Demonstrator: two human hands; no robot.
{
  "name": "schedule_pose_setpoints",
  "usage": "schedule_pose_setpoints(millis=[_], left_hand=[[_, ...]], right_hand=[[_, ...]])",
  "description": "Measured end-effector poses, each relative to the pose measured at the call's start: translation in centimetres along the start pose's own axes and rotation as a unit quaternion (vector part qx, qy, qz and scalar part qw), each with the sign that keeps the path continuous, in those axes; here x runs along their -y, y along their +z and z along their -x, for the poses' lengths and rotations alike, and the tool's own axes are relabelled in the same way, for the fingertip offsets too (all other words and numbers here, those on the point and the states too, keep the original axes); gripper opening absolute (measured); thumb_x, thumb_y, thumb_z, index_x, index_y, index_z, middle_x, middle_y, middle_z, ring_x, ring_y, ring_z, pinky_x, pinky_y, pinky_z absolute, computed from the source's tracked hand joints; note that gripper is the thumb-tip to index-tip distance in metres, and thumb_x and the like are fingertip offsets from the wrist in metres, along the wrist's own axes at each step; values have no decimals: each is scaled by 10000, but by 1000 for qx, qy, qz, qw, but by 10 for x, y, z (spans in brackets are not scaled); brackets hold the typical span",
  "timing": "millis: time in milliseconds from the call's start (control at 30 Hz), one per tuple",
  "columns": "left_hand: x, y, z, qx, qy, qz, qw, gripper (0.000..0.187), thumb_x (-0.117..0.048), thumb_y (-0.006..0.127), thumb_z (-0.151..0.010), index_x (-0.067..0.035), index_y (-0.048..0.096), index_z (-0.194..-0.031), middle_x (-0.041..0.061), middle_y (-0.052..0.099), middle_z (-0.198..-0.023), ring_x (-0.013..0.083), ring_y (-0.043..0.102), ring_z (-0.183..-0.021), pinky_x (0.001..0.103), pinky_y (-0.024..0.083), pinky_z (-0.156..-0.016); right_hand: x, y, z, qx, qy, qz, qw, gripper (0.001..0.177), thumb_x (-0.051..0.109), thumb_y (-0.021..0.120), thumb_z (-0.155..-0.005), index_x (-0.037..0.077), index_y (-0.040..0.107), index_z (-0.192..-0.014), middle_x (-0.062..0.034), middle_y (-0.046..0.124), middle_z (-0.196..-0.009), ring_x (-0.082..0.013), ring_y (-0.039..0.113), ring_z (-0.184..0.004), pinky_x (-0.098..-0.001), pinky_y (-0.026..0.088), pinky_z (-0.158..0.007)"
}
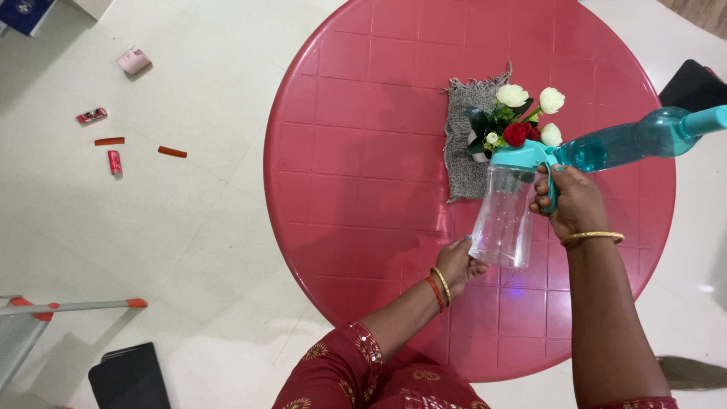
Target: The person fills a clear pitcher from a blue water bottle and then carries the pitcher through a house to a room with a tiled table, where they pour water into a glass.
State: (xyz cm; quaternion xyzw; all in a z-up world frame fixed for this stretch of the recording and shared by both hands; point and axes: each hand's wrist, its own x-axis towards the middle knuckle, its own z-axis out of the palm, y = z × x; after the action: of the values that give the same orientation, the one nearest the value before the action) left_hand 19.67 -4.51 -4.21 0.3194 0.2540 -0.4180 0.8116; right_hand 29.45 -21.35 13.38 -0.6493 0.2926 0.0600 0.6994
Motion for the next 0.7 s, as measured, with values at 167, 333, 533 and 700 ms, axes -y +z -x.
schedule_pose_setpoints(millis=[167, 333, 533, 700], left_hand=[[2, 0, -3, -17, -15, 8, 1000, 515, -291, 443, -1099, 27, 389, -1501, 152, 665, -888, 138, 644, -654, 252, 574, -609], [-5, 4, 7, -17, -21, 12, 1000, 516, -286, 433, -1095, -3, 357, -1519, 163, 658, -912, 145, 649, -669, 249, 578, -617], [-8, 6, 10, -22, -23, 4, 999, 517, -278, 427, -1091, -16, 345, -1530, 144, 604, -959, 139, 634, -694, 254, 593, -623], [2, -1, -2, -1, -3, 34, 999, 413, -290, 443, -1091, -24, 433, -1405, 123, 621, -968, 144, 646, -695, 257, 590, -602]], right_hand=[[1, 1, 1, 5, 0, 0, 1000, 211, 184, 441, -1107, 19, 563, -1153, -24, 542, -773, -107, 454, -585, -337, 454, -603], [1, 2, 1, 5, 4, -6, 1000, 216, 190, 438, -1107, 17, 564, -1138, -16, 547, -778, -103, 451, -579, -331, 437, -589], [0, -2, -4, 2, 13, -4, 1000, 207, 200, 455, -1110, 32, 575, -1132, -11, 543, -774, -96, 440, -573, -324, 438, -586], [0, -3, -6, 1, 17, -5, 1000, 217, 223, 471, -1117, 37, 582, -1120, -14, 546, -774, -97, 444, -571, -331, 448, -589]])
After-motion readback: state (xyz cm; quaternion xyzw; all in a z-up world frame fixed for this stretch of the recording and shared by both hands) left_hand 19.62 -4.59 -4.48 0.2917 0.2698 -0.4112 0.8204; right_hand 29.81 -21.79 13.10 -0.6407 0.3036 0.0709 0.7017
